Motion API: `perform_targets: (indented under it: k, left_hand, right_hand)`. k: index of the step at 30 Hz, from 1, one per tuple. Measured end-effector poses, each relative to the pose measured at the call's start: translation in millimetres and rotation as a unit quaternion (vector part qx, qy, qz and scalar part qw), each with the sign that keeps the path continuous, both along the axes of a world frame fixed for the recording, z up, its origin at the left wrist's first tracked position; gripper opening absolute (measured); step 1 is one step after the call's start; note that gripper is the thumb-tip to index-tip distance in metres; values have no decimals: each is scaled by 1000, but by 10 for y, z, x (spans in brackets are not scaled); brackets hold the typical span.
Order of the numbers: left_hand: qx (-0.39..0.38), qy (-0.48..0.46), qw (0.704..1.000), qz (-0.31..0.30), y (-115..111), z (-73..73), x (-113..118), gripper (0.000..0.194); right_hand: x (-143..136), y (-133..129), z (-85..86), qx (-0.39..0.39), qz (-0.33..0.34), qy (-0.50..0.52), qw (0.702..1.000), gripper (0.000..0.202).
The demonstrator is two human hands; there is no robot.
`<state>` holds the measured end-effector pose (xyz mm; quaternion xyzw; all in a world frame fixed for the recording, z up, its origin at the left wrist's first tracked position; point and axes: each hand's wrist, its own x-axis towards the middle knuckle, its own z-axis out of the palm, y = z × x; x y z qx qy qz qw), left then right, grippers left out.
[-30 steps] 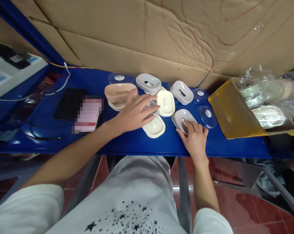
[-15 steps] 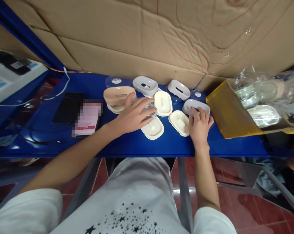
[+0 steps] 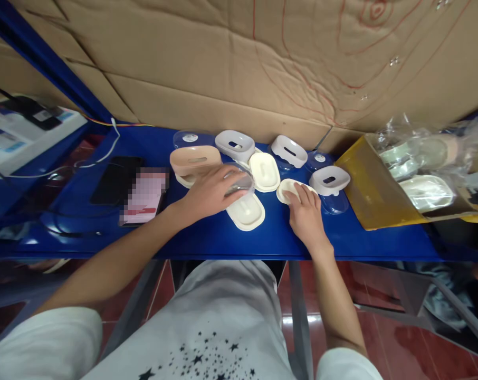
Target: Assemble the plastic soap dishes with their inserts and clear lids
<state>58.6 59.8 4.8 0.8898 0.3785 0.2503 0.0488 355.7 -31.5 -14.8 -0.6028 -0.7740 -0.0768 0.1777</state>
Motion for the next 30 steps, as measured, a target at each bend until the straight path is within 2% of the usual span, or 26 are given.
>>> perform_targets:
  k: [5,7,9,11,14,15,17,19,21,23,26,28,30]
  left_hand:
    - [-23,-127,989,-69,107,-34,29,36]
    - [-27,-167,981,-93,152,-25,14,40]
    - [-26,-184,978,-94,153,8,-13,50]
    - [-30,-150,986,-65,75,49,-51,60]
    - [-43,-21,999,19,-189,49,-116,65]
    - [-44,10,998,44,-295,23,-136,62]
    - [-43,32,996,65,-489,-53,-174,45]
    - [-41,9,997,57,-616,-130,-212,27]
    - [-37,-41,997,55,-654,-177,-252,22]
    - [-33,-88,993,70,-610,-186,-292,21]
    - [-28,-112,989,91,-453,-152,-337,19]
    - [-26,-112,989,90,-329,-113,-344,18]
    - [-18,-109,991,74,-210,-67,-324,19]
  right_hand:
    - [-490,344,378,-35,172,32,984,69]
    - [-615,557,455,-25,227,43,973,61]
    - [-620,764,462,5,255,72,964,43]
    - [-511,918,420,56,232,109,965,28]
    - [-226,1045,332,122,123,154,973,23]
    - [-124,1075,306,130,84,162,975,22]
    - [58,1139,260,127,21,164,978,21]
    - [189,1207,218,114,-31,147,982,21]
    - [258,1254,180,92,-65,118,987,26]
    - [264,1257,160,59,-62,90,992,40]
    - [156,1177,176,39,-21,76,996,71]
    - [14,1085,210,70,-8,71,995,74]
    - [-166,981,245,112,13,62,992,63]
